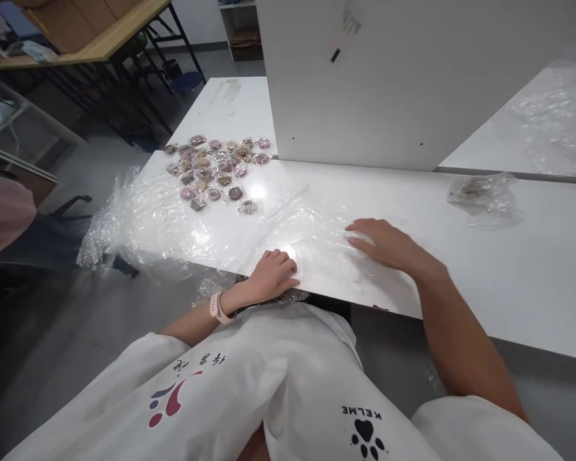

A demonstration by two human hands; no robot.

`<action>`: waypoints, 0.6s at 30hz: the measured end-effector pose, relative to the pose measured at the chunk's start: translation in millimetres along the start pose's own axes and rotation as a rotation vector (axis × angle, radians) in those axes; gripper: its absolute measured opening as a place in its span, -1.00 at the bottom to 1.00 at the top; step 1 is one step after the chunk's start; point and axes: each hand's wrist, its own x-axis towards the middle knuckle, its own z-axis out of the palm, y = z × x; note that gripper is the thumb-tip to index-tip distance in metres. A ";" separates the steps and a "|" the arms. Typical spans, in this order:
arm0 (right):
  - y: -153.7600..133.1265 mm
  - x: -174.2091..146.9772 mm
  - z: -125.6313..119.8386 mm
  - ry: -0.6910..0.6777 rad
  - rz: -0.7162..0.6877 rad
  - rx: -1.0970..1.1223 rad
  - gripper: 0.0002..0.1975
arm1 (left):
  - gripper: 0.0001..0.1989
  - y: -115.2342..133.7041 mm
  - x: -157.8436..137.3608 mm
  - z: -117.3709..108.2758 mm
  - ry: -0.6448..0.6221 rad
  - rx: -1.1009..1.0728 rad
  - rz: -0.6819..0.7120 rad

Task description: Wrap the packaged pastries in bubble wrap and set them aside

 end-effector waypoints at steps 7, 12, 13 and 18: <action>28.8 48.2 3.1 0.220 0.109 -0.469 -0.63 | -0.71 -49.7 8.6 -64.4 -0.054 -0.262 -0.068; -52.3 10.0 46.1 0.307 -0.245 -0.461 -0.58 | -0.43 -108.7 50.5 -119.2 0.195 0.191 -0.490; -69.1 0.8 64.2 0.213 -0.341 -0.411 -0.56 | -0.31 -118.0 58.5 -122.3 0.118 0.218 -0.541; -89.2 -28.8 133.9 -0.038 -0.529 -0.257 -0.51 | -0.38 -135.2 75.4 -104.6 0.075 0.334 -0.582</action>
